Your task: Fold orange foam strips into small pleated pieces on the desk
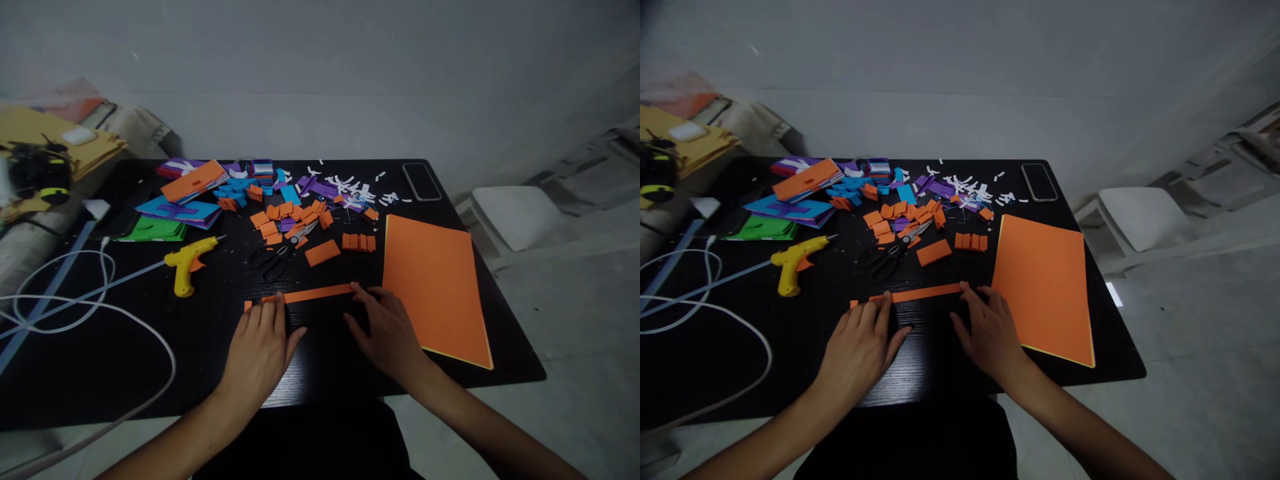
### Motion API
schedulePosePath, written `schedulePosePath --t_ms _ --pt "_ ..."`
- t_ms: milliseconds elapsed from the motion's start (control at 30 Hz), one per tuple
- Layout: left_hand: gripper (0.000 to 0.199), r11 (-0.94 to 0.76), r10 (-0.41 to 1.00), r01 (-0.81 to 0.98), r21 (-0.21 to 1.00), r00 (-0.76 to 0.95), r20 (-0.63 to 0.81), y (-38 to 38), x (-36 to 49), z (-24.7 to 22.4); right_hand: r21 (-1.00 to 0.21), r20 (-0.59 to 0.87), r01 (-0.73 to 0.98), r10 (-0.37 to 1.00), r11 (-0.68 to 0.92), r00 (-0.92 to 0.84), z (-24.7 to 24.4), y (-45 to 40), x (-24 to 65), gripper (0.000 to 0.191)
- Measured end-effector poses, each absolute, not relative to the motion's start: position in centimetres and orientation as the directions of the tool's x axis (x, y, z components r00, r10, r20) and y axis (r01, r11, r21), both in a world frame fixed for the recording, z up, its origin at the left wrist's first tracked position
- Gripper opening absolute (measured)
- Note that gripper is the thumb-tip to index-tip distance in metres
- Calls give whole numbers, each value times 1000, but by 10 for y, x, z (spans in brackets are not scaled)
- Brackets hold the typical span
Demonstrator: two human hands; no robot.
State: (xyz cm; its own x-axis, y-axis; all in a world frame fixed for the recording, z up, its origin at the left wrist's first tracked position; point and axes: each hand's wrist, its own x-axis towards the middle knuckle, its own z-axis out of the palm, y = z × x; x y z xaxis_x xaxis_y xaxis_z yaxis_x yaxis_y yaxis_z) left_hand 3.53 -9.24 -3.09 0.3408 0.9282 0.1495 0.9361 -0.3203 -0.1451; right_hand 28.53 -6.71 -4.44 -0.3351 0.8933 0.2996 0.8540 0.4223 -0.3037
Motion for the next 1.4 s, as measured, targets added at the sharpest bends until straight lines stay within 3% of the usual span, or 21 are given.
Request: schedulePosePath --t_ms 233,500,767,933,1100,1300,1400 --pt "72 -289 934 937 -197 321 158 -96 23 -30 -304 293 860 899 409 -324 -45 -68 285 47" --pt "69 -266 937 961 -73 276 213 -100 22 -38 -348 266 863 921 367 -284 -42 -66 286 43" --pt "67 -274 930 961 -39 275 244 -100 16 -36 -267 259 893 919 363 -296 -42 -65 291 40" --pt "65 -288 930 958 -16 283 236 -98 7 -34 -287 229 890 928 354 -295 -38 -62 293 43" --pt "65 -302 927 953 -25 299 226 -98 9 -36 -259 328 880 893 397 -307 -36 -59 277 35" --pt "62 -302 920 949 -89 315 235 -101 11 -36 -374 213 653 746 659 -631 -34 -67 215 54" --pt "60 -307 922 945 -109 324 212 -102 11 -36 -415 180 626 734 660 -655 -37 -71 200 60"
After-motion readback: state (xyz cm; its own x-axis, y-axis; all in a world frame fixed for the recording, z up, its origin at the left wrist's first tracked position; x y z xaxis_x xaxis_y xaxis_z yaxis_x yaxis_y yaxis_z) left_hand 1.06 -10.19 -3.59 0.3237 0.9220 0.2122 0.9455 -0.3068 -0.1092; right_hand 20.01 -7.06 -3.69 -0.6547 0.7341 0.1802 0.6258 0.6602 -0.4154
